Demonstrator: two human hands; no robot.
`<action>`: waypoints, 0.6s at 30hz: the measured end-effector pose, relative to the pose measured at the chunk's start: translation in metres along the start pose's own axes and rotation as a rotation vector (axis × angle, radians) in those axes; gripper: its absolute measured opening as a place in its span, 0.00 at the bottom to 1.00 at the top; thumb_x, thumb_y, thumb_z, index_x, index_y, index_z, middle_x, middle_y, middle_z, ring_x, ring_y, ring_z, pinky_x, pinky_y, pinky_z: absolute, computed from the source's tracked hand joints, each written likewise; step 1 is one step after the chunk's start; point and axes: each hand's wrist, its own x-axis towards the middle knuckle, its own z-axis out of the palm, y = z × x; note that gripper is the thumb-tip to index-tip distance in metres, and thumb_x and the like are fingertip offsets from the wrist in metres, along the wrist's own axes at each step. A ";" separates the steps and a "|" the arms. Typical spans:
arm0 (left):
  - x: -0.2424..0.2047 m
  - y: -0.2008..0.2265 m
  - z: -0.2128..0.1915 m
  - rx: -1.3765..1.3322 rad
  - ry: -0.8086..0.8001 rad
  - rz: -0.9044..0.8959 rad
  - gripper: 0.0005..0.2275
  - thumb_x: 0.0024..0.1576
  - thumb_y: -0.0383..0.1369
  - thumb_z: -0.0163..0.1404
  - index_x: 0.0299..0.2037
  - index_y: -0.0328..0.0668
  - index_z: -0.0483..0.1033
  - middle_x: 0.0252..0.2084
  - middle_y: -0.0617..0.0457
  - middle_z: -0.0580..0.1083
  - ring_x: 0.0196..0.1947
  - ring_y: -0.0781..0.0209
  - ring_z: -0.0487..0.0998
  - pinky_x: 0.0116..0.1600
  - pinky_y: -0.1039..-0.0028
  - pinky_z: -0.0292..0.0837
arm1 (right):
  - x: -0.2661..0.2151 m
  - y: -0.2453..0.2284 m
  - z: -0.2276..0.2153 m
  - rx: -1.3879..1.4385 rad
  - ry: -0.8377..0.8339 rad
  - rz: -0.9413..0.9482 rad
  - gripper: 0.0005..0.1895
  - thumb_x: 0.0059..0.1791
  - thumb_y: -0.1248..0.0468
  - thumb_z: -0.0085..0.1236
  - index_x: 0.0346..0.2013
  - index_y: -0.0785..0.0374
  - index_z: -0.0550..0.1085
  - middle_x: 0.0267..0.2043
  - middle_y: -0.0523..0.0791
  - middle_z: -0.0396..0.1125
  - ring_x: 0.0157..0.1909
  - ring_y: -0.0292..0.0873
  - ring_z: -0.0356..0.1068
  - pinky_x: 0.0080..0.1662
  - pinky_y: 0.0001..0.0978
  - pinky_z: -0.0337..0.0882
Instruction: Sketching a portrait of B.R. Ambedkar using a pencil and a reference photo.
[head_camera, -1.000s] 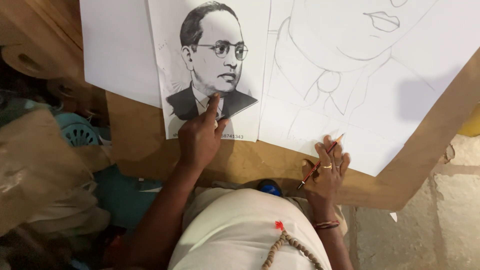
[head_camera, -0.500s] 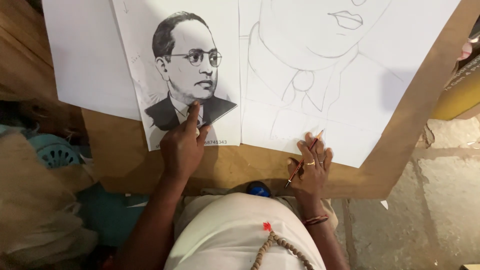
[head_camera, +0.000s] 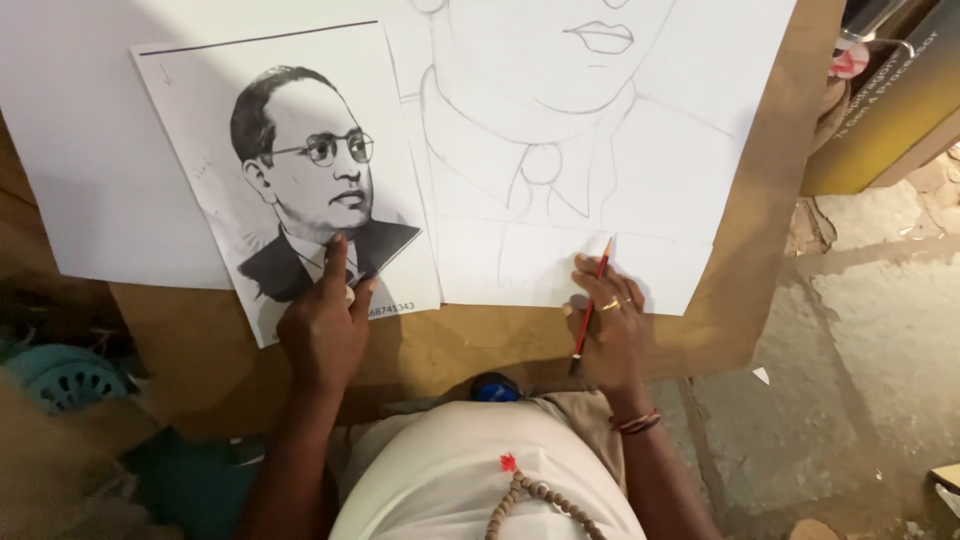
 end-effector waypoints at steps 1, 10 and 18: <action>-0.001 0.000 -0.001 0.002 0.002 0.002 0.28 0.58 0.36 0.60 0.70 0.42 0.67 0.35 0.42 0.79 0.29 0.46 0.79 0.36 0.61 0.74 | 0.004 0.003 -0.002 0.002 0.003 -0.001 0.21 0.47 0.66 0.64 0.55 0.62 0.73 0.64 0.47 0.69 0.70 0.50 0.64 0.68 0.47 0.59; -0.001 -0.002 0.002 0.040 -0.013 -0.025 0.27 0.59 0.40 0.58 0.69 0.45 0.69 0.36 0.42 0.80 0.28 0.45 0.80 0.34 0.60 0.74 | 0.016 0.048 -0.018 0.031 0.316 0.227 0.22 0.50 0.73 0.59 0.59 0.67 0.71 0.65 0.53 0.68 0.65 0.52 0.66 0.60 0.42 0.68; 0.001 0.005 0.001 0.118 -0.040 -0.061 0.27 0.59 0.43 0.57 0.69 0.48 0.69 0.37 0.44 0.81 0.29 0.48 0.81 0.35 0.62 0.75 | -0.004 0.067 -0.036 0.075 0.371 0.450 0.23 0.53 0.70 0.60 0.61 0.70 0.68 0.66 0.55 0.66 0.59 0.48 0.72 0.53 0.36 0.76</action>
